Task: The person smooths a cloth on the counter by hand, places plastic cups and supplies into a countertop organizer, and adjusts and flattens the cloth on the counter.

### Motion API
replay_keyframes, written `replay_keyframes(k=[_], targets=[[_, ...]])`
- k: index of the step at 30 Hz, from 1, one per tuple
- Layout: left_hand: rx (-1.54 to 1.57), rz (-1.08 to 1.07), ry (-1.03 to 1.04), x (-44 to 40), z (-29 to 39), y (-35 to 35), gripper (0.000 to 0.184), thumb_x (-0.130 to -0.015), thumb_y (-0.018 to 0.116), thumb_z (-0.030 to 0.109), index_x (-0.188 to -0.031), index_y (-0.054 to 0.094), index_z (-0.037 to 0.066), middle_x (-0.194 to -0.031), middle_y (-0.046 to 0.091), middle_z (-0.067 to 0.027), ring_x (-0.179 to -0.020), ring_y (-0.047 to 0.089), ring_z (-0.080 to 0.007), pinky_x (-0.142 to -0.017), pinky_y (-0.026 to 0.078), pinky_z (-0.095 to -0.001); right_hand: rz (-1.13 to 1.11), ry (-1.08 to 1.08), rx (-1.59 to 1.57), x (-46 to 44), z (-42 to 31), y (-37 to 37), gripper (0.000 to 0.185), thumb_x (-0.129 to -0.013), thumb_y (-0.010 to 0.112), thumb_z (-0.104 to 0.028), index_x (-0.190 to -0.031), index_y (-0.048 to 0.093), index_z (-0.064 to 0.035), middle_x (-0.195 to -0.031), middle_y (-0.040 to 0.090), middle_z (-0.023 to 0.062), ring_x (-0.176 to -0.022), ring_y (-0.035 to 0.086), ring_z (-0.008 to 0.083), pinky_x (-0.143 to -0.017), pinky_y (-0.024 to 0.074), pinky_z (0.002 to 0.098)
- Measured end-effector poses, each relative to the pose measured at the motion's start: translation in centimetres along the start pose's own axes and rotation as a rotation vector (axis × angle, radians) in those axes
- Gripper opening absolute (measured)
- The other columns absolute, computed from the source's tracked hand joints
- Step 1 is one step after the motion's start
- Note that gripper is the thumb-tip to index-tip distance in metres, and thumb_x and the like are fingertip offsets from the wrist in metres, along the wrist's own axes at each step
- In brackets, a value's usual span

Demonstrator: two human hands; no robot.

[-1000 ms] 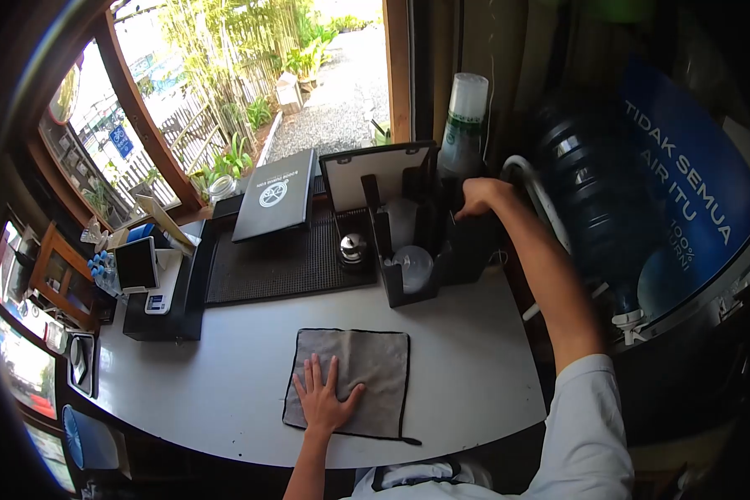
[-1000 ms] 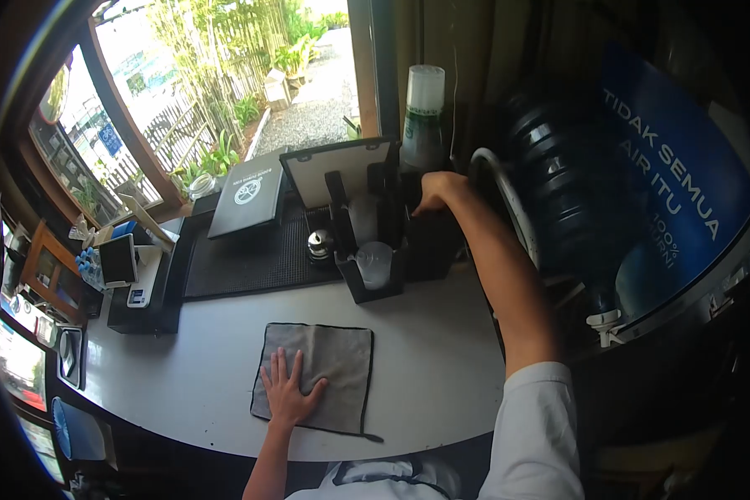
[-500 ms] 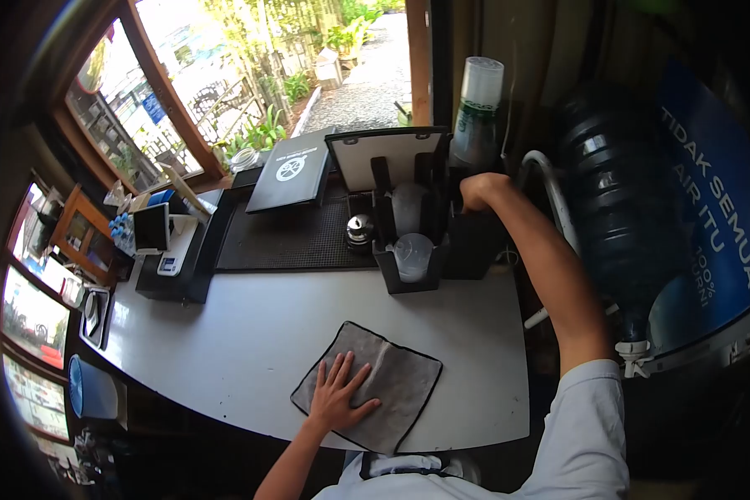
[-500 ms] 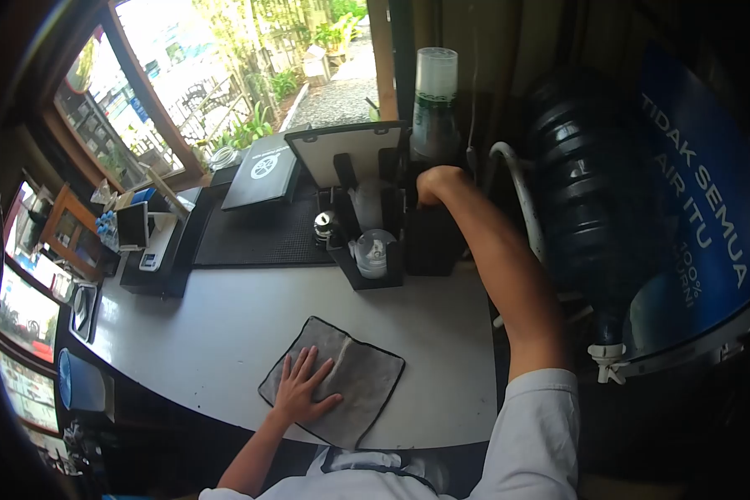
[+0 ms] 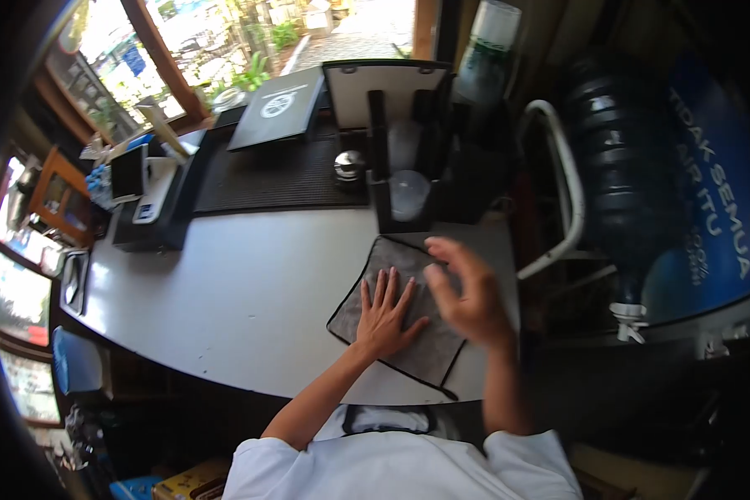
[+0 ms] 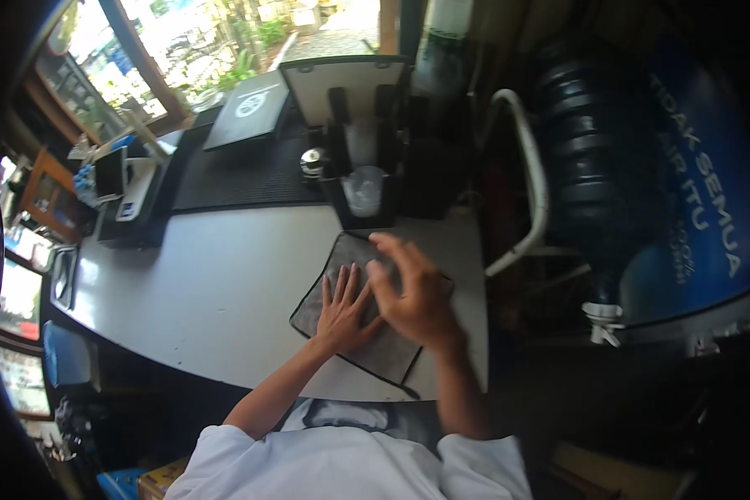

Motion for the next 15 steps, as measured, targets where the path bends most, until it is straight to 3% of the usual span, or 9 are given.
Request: replay_keyframes(k=[1,3,4,5,6,9,12,15], targets=[[0.274,0.052,0.051,0.2,1.0,0.8,0.070,-0.100,0.060,0.041,-0.159,0.036,0.010,-0.167,0.025,-0.0235,-0.159,0.015,-0.0369,-0.124,0.007,-0.0641,0.021,0.107,0.023,2.3,3.2,2.1,0.044,-0.099,0.065,-0.022,-0.137,0.059,-0.0009,-0.132,0.062,0.0250,-0.126,0.060,0.0386,-0.106,0.0473,0.0441],[0.836,0.138,0.084,0.7,1.5,1.3,0.059,-0.099,0.060,0.016,-0.154,0.041,0.006,-0.162,0.036,-0.0259,-0.155,0.027,-0.0380,-0.124,0.017,-0.0587,0.195,0.310,0.124,8.0,12.4,7.2,0.066,-0.101,0.062,-0.041,-0.153,0.044,-0.0045,-0.156,0.039,0.0314,-0.146,0.037,0.0476,-0.121,0.0306,0.0532],[1.054,0.199,0.043,1.5,1.5,-1.0,0.052,-0.099,0.056,0.004,-0.150,0.046,0.004,-0.156,0.045,-0.0245,-0.150,0.039,-0.0374,-0.123,0.028,-0.0491,0.131,0.383,0.441,10.7,14.8,9.2,0.076,-0.100,0.059,-0.052,-0.159,0.037,-0.0106,-0.162,0.033,0.0273,-0.153,0.026,0.0446,-0.123,0.0175,0.0615],[1.077,0.239,0.007,2.4,0.6,-2.0,0.043,-0.100,0.056,0.003,-0.143,0.053,0.002,-0.154,0.050,-0.0222,-0.146,0.045,-0.0364,-0.120,0.035,-0.0420,0.078,0.330,0.689,12.2,13.1,10.4,0.081,-0.098,0.056,-0.060,-0.161,0.035,-0.0130,-0.164,0.030,0.0267,-0.154,0.024,0.0440,-0.123,0.0130,0.0643],[1.081,0.249,-0.038,3.5,-0.8,-3.1,0.036,-0.101,0.056,0.003,-0.137,0.059,0.002,-0.151,0.053,-0.0199,-0.145,0.046,-0.0348,-0.119,0.035,-0.0422,0.015,0.272,0.925,13.0,11.5,11.3,0.086,-0.096,0.053,-0.067,-0.162,0.033,-0.0153,-0.166,0.027,0.0261,-0.155,0.021,0.0433,-0.122,0.0085,0.0671],[0.969,0.408,-0.112,7.2,-5.9,-5.3,0.018,-0.100,0.063,0.004,-0.116,0.070,0.000,-0.132,0.067,-0.0178,-0.128,0.062,-0.0292,-0.111,0.044,-0.0394,-0.148,0.162,0.785,14.9,11.0,10.4,0.091,-0.093,0.050,-0.074,-0.163,0.032,-0.0177,-0.167,0.023,0.0254,-0.156,0.017,0.0436,-0.123,0.0059,0.0667],[1.077,0.469,-0.212,11.1,-9.8,-7.5,0.009,-0.099,0.066,0.002,-0.105,0.072,-0.003,-0.114,0.074,-0.0154,-0.109,0.070,-0.0229,-0.101,0.050,-0.0345,-0.045,0.414,0.894,12.5,14.4,4.7,0.092,-0.094,0.044,-0.077,-0.163,0.030,-0.0172,-0.167,0.024,0.0240,-0.157,0.014,0.0438,-0.123,0.0025,0.0674],[1.200,0.612,-0.177,14.9,-11.1,-11.9,0.007,-0.099,0.068,0.003,-0.095,0.070,-0.003,-0.096,0.074,-0.0139,-0.088,0.069,-0.0186,-0.084,0.054,-0.0291,0.050,0.676,0.926,8.8,14.4,6.3,0.091,-0.095,0.042,-0.076,-0.160,0.036,-0.0136,-0.167,0.024,0.0255,-0.157,0.012,0.0457,-0.122,0.0018,0.0692]])
Point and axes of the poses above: each hand's wrist, its own x-axis away from the middle knuckle, its own y-axis out of the palm, z = x × y, the point moved 4 cm from there along -x, towards the middle knuckle
